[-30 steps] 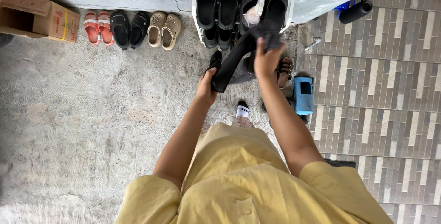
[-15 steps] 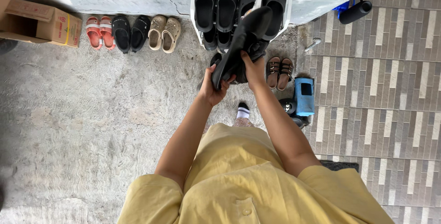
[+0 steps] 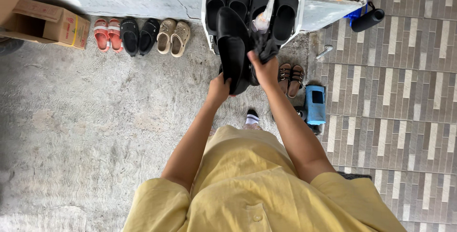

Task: The person cleans several shoes and sandals using a spray bottle and a cloth while working near a shoe rack.

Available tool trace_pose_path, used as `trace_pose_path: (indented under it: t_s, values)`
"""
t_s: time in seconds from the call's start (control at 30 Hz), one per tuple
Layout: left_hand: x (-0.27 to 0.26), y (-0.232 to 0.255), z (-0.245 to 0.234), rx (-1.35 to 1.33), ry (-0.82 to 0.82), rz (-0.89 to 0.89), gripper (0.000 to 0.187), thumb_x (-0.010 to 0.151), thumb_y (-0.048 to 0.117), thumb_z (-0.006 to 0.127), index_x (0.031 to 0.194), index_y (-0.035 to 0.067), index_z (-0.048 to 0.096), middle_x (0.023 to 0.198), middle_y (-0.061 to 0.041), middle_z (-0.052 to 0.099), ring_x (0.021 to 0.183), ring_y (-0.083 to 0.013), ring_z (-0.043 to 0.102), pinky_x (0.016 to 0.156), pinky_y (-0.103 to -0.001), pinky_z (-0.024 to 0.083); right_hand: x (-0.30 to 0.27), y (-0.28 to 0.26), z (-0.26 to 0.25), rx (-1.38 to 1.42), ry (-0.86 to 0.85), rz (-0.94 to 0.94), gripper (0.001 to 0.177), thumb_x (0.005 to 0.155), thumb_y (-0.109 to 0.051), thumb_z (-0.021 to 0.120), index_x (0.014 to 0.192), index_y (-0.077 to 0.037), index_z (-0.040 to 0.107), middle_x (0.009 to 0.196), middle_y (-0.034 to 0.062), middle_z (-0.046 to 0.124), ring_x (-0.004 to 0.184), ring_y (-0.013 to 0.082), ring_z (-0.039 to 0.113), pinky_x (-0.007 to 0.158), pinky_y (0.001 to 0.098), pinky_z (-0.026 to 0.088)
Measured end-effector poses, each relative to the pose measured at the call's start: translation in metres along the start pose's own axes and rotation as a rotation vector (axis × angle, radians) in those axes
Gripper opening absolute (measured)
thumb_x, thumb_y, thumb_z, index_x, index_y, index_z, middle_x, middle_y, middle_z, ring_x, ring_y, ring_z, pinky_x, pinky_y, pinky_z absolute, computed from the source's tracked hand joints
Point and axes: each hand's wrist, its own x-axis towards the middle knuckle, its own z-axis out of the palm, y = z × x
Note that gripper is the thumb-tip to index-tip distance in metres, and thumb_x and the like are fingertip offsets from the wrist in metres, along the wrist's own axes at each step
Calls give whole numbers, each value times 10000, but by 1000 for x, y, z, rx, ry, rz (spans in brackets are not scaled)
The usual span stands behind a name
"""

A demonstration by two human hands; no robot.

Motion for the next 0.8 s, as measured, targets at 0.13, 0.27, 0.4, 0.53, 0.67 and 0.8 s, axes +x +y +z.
trace_pose_path:
  t_s: [0.13, 0.27, 0.4, 0.53, 0.67, 0.8]
  values:
    - [2, 19, -10, -141, -68, -192, 289, 1070, 220, 495, 1076, -40, 623, 759, -227, 762, 667, -307, 788, 593, -396, 606, 9, 4, -7, 276, 29, 395, 785, 1190, -602, 564, 719, 17, 458, 625, 32, 442, 614, 226, 430, 601, 390, 360]
    - [6, 29, -3, 66, 205, 129, 236, 1035, 147, 567, 1019, -56, 685, 791, -246, 733, 683, -370, 718, 618, -436, 562, -14, -67, 10, -408, -300, 53, 450, 1029, -451, 555, 942, -28, 679, 876, 140, 602, 736, 320, 661, 644, 442, 515]
    - [12, 39, -14, -187, 279, -60, 254, 1034, 140, 535, 1058, -76, 666, 797, -215, 730, 661, -304, 755, 576, -382, 589, -36, -98, 12, -490, -279, -215, 352, 1012, -375, 632, 1032, -28, 688, 1240, 181, 538, 936, 382, 682, 733, 452, 555]
    - [24, 45, -20, -720, 344, -233, 270, 1020, 119, 497, 1185, -76, 583, 1006, -154, 707, 731, -271, 777, 597, -349, 628, -55, -69, 4, -311, -316, -65, 423, 1019, -372, 583, 1189, 10, 647, 1224, 236, 562, 879, 419, 672, 725, 481, 534]
    - [35, 34, -23, -979, 265, -224, 278, 1036, 95, 486, 1234, -84, 563, 1046, -208, 721, 730, -272, 768, 619, -318, 656, -48, -32, -5, -257, -212, -1, 468, 1068, -435, 527, 1237, -3, 589, 1202, 210, 636, 921, 406, 699, 796, 475, 558]
    - [30, 12, 12, -455, 250, -216, 312, 1020, 183, 558, 1213, -59, 595, 1001, -258, 755, 754, -337, 775, 666, -384, 605, -29, -30, 0, -95, -264, 316, 500, 1092, -484, 405, 1236, -44, 594, 1019, 203, 686, 887, 366, 714, 778, 457, 570]
